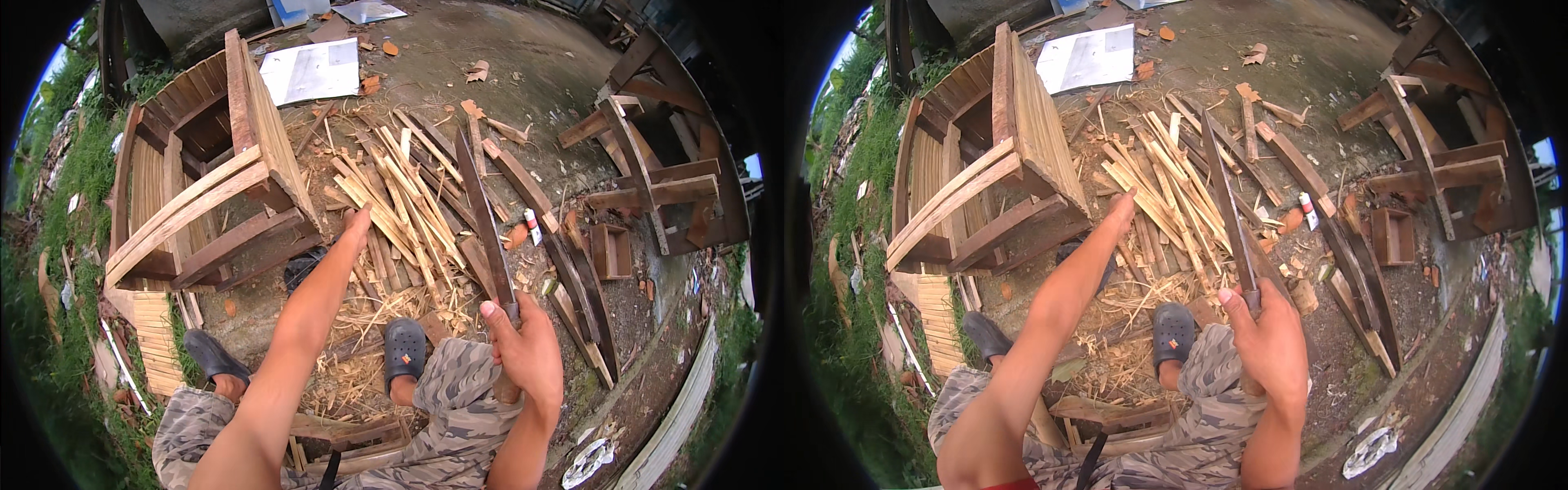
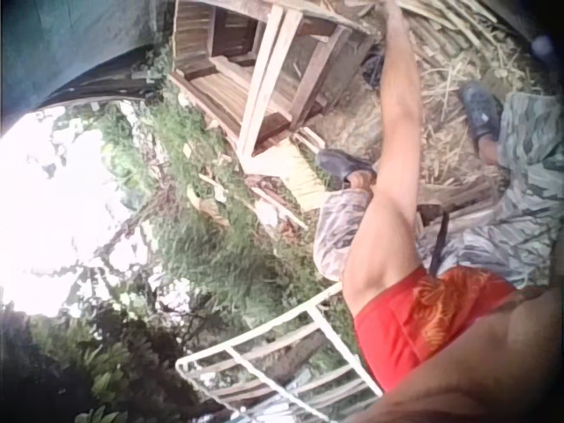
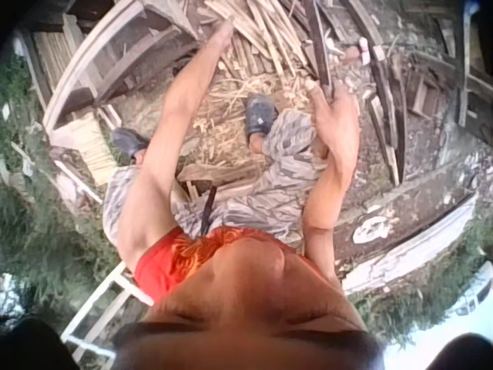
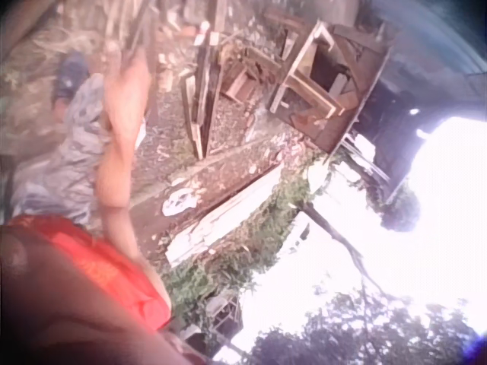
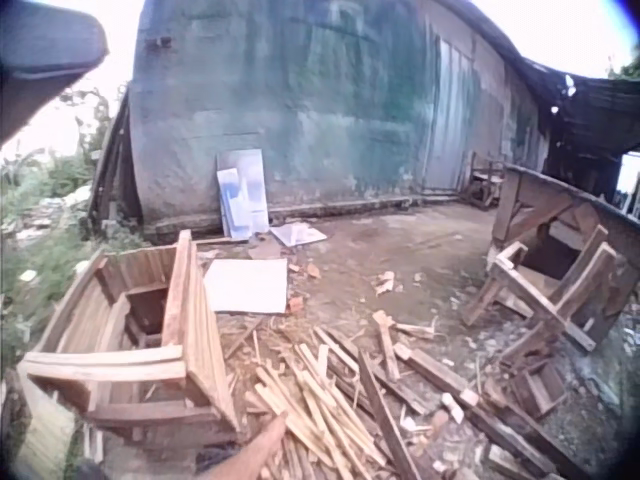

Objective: The person sits on the ground and uses a knife to shave thin strips from small wooden pieces. The shaved wood is placed on a nearby wooden frame.

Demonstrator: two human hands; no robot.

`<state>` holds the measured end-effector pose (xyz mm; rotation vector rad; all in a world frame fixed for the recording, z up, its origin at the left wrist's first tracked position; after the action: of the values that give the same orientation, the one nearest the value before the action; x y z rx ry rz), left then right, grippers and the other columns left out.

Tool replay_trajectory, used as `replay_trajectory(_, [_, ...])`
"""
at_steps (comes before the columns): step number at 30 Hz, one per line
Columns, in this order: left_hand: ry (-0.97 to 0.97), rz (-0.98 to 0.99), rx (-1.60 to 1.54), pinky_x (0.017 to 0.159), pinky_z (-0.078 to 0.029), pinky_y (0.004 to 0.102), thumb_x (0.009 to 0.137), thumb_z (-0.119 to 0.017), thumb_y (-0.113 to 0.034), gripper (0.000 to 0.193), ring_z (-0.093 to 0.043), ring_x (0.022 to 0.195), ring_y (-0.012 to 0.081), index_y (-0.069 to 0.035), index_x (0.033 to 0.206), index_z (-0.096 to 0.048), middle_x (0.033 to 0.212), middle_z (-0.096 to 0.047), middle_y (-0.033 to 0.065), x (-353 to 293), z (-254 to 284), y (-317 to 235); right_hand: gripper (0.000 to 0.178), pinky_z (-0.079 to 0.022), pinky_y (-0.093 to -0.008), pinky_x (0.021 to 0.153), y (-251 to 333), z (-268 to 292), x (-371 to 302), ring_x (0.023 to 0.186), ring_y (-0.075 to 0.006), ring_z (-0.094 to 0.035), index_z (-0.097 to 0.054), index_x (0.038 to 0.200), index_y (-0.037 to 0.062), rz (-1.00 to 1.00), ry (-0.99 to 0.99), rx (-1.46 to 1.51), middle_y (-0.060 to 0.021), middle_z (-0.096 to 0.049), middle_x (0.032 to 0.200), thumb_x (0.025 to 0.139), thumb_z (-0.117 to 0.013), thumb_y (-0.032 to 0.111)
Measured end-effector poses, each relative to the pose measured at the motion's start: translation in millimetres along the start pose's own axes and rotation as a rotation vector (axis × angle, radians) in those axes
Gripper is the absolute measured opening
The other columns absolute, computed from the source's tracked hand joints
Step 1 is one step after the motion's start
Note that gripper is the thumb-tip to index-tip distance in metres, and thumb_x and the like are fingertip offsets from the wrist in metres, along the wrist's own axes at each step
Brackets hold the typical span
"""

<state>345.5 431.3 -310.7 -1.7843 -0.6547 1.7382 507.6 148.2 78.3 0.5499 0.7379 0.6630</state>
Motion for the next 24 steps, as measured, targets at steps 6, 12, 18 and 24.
replay_trajectory(6, [-0.136, 0.082, 0.045, 0.076, -0.057, 0.0354, 0.094, -0.065, -0.029, 0.049, -0.066, 0.096, 0.0249, 0.005, 0.129, -0.054, 0.111, -0.066, 0.0182, 2.6, 3.9, -16.8, 0.033, -0.042, -0.0261, 0.046, 5.4, -6.4, 5.4, 0.049, -0.0083, -0.051, -0.059, 0.098, -0.0021, 0.087, -0.049, -0.015, -0.0005, -0.053, 0.062, 0.094, -0.069, 0.03])
replay_trajectory(12, [-0.377, -0.482, 0.447, 0.065, -0.058, 0.033, 0.092, -0.063, -0.024, 0.028, -0.071, 0.082, 0.022, -0.001, 0.106, -0.069, 0.095, -0.071, 0.0148, -83.7, 33.7, -60.9, 0.035, -0.041, -0.0262, 0.044, 6.4, -10.2, 2.9, 0.049, -0.0084, -0.052, -0.059, 0.095, -0.0012, 0.162, -0.028, -0.022, -0.0005, -0.053, 0.062, 0.095, -0.068, 0.032])
replay_trajectory(18, [-0.229, -0.686, 0.373, 0.07, -0.051, 0.0404, 0.094, -0.057, -0.026, 0.025, -0.069, 0.077, 0.0304, -0.006, 0.104, -0.068, 0.078, -0.069, 0.0163, -203.3, 106.8, -53.0, 0.049, -0.049, -0.0487, 0.076, 2.5, -27.7, -1.2, 0.085, -0.0459, -0.065, -0.062, 0.096, -0.0088, 0.194, 0.018, -0.006, -0.0281, -0.066, 0.083, 0.092, -0.065, 0.04])
replay_trajectory(24, [-0.35, -0.477, 0.283, 0.066, -0.05, 0.0312, 0.099, -0.054, -0.027, 0.03, -0.063, 0.072, 0.0155, -0.005, 0.113, -0.068, 0.079, -0.066, 0.0078, -355.0, 258.1, 25.1, 0.049, -0.048, -0.0465, 0.077, 12.6, -52.5, -9.6, 0.079, -0.0418, -0.063, -0.062, 0.094, -0.0089, 0.308, 0.102, -0.121, -0.0262, -0.066, 0.083, 0.092, -0.065, 0.04])
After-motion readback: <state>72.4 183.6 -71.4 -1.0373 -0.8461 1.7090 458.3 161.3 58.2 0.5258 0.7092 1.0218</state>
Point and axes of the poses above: each hand's wrist, its own x-axis towards the middle knuckle, its own z-axis out of the back of the hand, y = z × x, the point moved 7 cm from there along x, towards the middle knuckle
